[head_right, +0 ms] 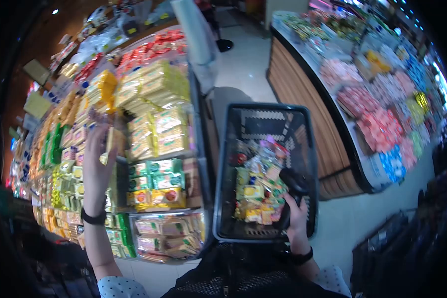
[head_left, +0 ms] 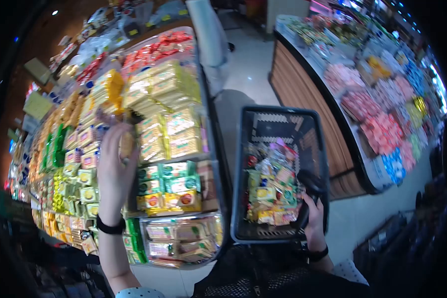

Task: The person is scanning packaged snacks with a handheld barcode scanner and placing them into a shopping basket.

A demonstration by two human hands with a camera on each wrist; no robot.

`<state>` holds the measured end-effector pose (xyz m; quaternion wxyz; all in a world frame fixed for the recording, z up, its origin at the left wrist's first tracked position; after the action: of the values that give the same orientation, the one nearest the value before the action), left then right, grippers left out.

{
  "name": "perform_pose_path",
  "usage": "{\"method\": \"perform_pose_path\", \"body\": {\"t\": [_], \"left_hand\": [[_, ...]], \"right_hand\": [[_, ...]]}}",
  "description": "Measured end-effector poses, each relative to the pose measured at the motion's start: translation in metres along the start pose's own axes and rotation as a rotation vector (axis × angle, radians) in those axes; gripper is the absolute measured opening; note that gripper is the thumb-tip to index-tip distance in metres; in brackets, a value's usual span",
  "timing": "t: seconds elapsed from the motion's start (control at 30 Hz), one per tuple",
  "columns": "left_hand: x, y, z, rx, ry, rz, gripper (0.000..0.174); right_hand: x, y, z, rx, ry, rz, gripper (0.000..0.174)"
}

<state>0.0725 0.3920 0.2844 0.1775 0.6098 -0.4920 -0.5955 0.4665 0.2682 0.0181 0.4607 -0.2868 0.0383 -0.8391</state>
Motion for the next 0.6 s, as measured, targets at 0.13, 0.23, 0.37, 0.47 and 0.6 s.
{"method": "perform_pose_path", "body": {"t": [0.13, 0.23, 0.37, 0.47, 0.6], "left_hand": [[0.055, -0.115, -0.123, 0.371, -0.127, 0.296, 0.043], [0.112, -0.227, -0.197, 0.481, -0.164, 0.66, 0.035], [0.189, -0.344, -0.274, 0.227, -0.324, 1.074, 0.041], [0.237, -0.419, -0.306, 0.018, -0.394, 1.157, 0.03], [0.284, -0.455, -0.32, -0.17, -0.48, 1.085, 0.038]], "right_hand": [[0.002, 0.043, 0.017, -0.106, 0.003, -0.11, 0.028], [-0.001, 0.08, 0.022, -0.134, 0.007, -0.141, 0.029], [0.006, 0.109, 0.028, -0.098, 0.007, -0.122, 0.027], [0.011, 0.123, 0.035, -0.071, -0.017, -0.088, 0.031], [0.012, 0.144, 0.04, -0.069, -0.025, -0.113, 0.033]]}}
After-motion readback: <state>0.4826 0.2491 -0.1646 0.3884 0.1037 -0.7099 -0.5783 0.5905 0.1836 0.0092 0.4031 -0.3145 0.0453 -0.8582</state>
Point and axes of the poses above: each hand's wrist, its own x-axis away from the middle knuckle, its own y-axis out of the back of the hand, z = x × y, the point moved 10 cm from there along -x, towards the middle knuckle, and after that the axes turned 1 degree about -x, right-handed, at the moved point
